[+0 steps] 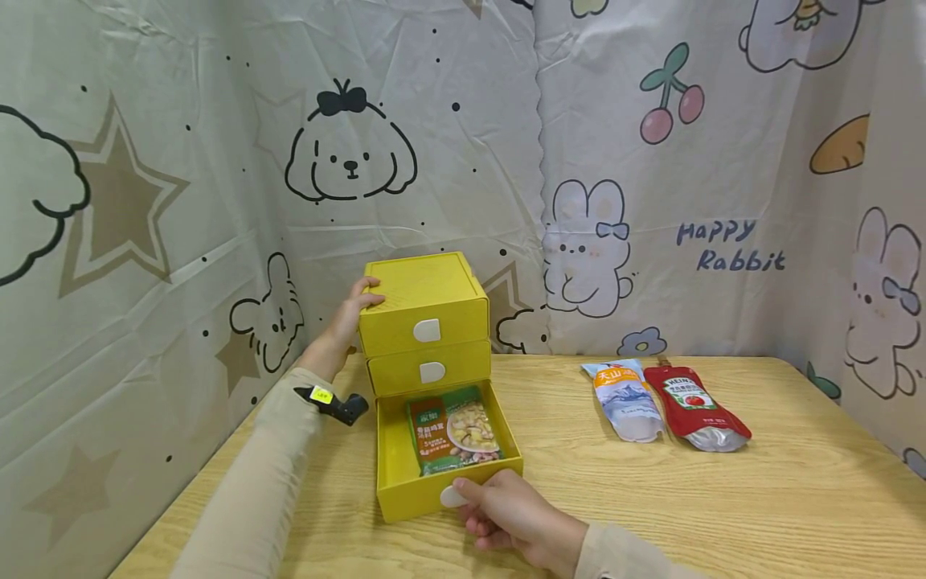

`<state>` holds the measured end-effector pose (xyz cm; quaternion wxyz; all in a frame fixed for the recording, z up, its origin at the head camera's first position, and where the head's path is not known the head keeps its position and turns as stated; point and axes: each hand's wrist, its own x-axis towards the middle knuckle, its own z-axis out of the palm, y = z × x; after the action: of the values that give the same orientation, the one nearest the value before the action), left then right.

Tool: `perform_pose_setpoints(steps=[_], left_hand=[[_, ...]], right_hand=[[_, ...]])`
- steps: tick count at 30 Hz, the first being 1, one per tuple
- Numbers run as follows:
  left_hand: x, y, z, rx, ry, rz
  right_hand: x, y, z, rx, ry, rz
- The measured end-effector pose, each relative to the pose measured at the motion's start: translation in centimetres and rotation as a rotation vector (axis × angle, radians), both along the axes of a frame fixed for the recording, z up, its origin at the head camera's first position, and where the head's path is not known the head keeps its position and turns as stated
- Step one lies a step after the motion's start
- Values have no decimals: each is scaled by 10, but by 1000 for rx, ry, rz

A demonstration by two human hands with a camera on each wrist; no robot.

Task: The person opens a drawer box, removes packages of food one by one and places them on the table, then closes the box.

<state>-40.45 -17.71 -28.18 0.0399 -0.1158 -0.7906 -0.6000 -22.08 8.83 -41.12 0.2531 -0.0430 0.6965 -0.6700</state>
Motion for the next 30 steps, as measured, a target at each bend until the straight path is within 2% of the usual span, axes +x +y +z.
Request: perform_pose_setpoints(steps=[30], left_hand=[[0, -1, -1, -7, -18, 18]], right_hand=[[2, 2, -2, 14, -2, 14]])
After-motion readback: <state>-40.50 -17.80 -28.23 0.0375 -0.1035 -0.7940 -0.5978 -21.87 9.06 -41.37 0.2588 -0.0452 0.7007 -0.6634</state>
